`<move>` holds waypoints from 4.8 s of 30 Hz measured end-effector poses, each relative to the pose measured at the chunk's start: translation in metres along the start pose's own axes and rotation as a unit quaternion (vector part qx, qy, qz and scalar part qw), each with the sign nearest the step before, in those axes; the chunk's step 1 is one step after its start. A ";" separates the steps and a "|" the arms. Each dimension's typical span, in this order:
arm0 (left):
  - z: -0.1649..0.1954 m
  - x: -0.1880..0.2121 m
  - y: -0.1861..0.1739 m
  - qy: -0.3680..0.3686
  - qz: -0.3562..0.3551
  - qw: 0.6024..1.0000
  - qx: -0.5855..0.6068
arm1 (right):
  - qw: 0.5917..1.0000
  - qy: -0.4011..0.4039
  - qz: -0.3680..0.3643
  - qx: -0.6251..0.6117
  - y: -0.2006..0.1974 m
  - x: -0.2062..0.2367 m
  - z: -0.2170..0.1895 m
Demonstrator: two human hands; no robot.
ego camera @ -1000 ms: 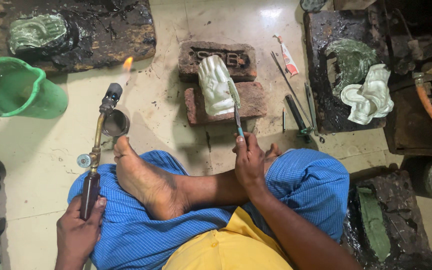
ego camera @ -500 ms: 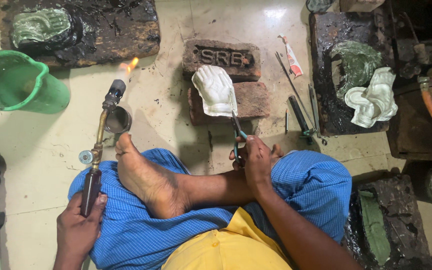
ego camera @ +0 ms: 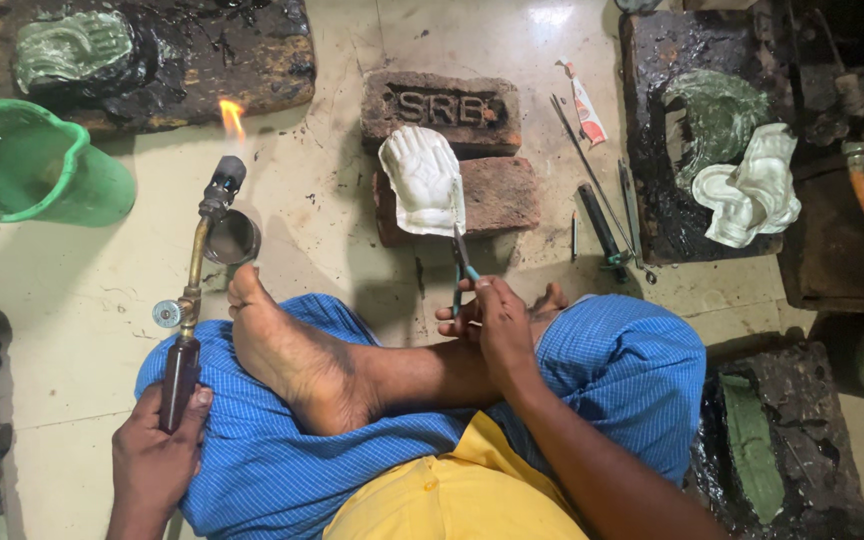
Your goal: The person sits on the floor holding a brass blowtorch, heating a white hand-shaped wax pattern resting on bricks. They hold a thin metal rod in the other hand, moving it over the flame and the pattern, repositioning the torch and the pattern, and finally lift the pattern with pliers and place it into a green pitcher.
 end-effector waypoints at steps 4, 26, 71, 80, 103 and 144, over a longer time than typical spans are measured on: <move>0.001 0.001 0.001 0.008 -0.005 1.000 0.008 | 0.999 0.037 -0.019 0.014 -0.001 -0.004 0.008; 0.004 0.004 0.003 0.003 -0.002 1.000 0.015 | 0.917 -0.186 0.067 0.348 0.011 0.013 -0.006; 0.008 0.002 -0.001 0.008 0.008 0.999 -0.033 | 0.851 -0.333 0.062 0.401 0.022 0.031 -0.018; 0.007 0.002 -0.004 0.004 0.008 1.000 -0.026 | 0.836 -0.290 0.152 0.441 0.013 0.029 -0.054; 0.000 -0.006 -0.009 0.011 -0.002 0.999 -0.046 | 0.309 -0.595 -0.103 0.735 -0.038 -0.045 -0.141; -0.038 -0.032 -0.002 -0.013 -0.008 1.000 -0.014 | 0.879 -0.231 0.003 0.417 -0.108 -0.008 -0.176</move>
Point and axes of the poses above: each hand's wrist, its own x-axis away from the middle knuckle, its own y-axis out of the palm, z = x × y, the point moved 3 cm from there along -x, towards the middle knuckle, and after that the axes turned 2 degrees about x, right-handed, at the moved point
